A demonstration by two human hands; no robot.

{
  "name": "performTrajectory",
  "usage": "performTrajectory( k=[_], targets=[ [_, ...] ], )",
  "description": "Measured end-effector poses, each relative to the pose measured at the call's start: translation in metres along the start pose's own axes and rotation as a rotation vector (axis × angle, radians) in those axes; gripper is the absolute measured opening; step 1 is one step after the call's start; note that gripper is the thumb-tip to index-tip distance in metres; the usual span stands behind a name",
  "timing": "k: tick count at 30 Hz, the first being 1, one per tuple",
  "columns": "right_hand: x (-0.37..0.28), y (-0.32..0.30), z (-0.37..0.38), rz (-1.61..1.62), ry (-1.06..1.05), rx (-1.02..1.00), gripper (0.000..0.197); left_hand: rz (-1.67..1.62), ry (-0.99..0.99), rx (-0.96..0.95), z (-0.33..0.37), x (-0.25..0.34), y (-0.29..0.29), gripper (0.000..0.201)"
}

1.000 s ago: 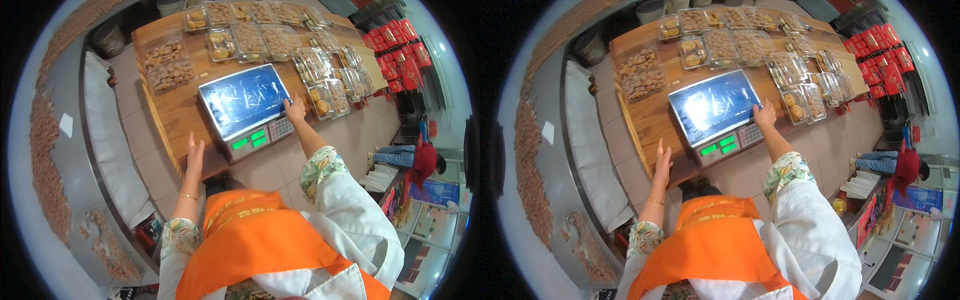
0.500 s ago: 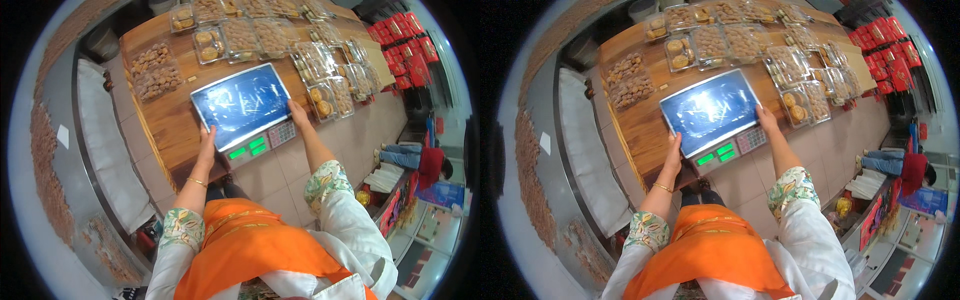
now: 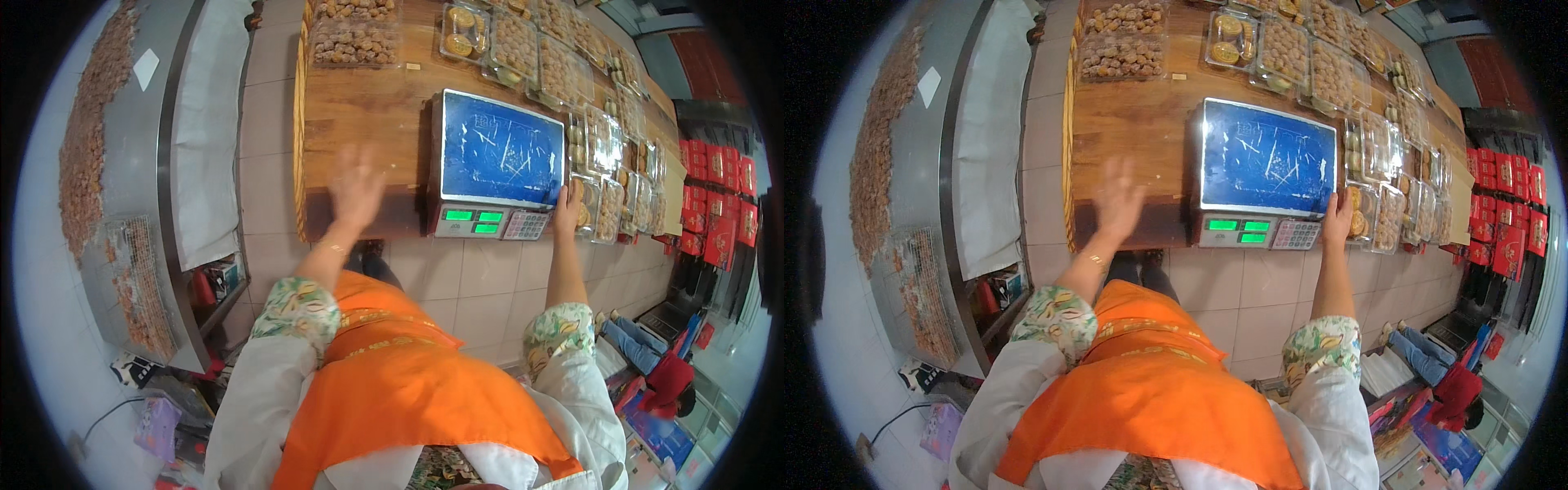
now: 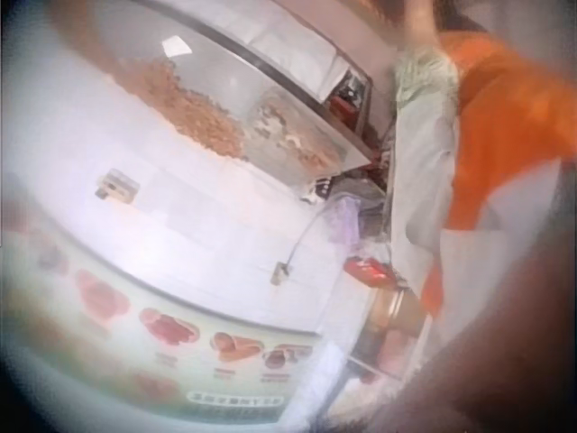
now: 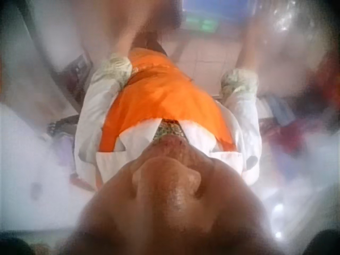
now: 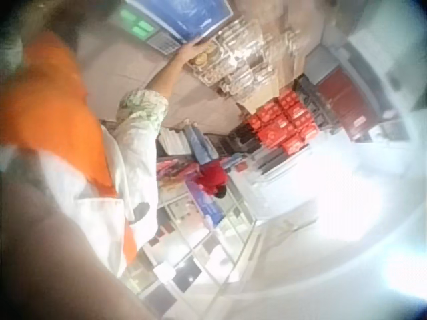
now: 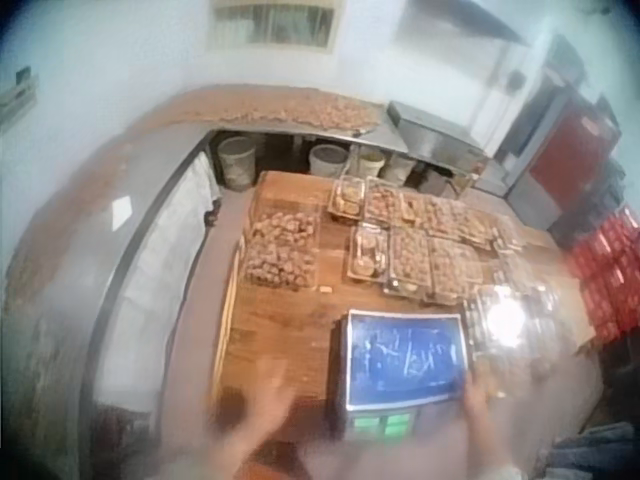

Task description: The person scoops small round snacks from a wire rack into a plastic container, weighs the container on a digital scale, and adjusts the quantity by hand. The person repeats this process multiple times, transferring snacks between the rack, scale, and containers.

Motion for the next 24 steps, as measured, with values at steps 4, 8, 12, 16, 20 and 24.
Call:
performTrajectory(
  k=[4,8,12,16,20,24],
  targets=[
    [-0.126,0.005,-0.027,-0.201,-0.409,-0.058,0.050,0.326,-0.168,0.154,-0.042,-0.105,-0.029,0.074],
    [-0.229,0.037,-0.079,-0.185,-0.568,-0.305,0.065,0.294,-0.157,0.111,-0.041,-0.102,-0.015,0.076],
    [-0.272,0.078,-0.123,-0.039,-0.638,-0.547,0.063,0.109,-0.099,0.118,-0.004,-0.035,0.010,0.075],
    [-0.291,0.089,-0.145,0.054,-0.610,-0.669,0.059,0.080,0.123,0.103,0.049,-0.002,-0.004,0.071],
    [-0.266,0.074,-0.168,0.067,-0.463,-0.676,0.055,0.227,-0.217,0.330,0.074,-0.097,-0.025,0.074],
    [-0.242,0.072,-0.177,0.073,-0.301,-0.629,0.049,0.245,-0.009,0.246,0.102,-0.021,0.017,0.071]
  ],
)
Point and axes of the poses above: each hand's wrist, its own z-axis towards the middle knuckle, its own y-axis out of the palm, x = y × z, the point moved 6 cm from there along z, towards the middle knuckle, and after that the axes turned 9 degrees about -y, right-handed, at the moved point
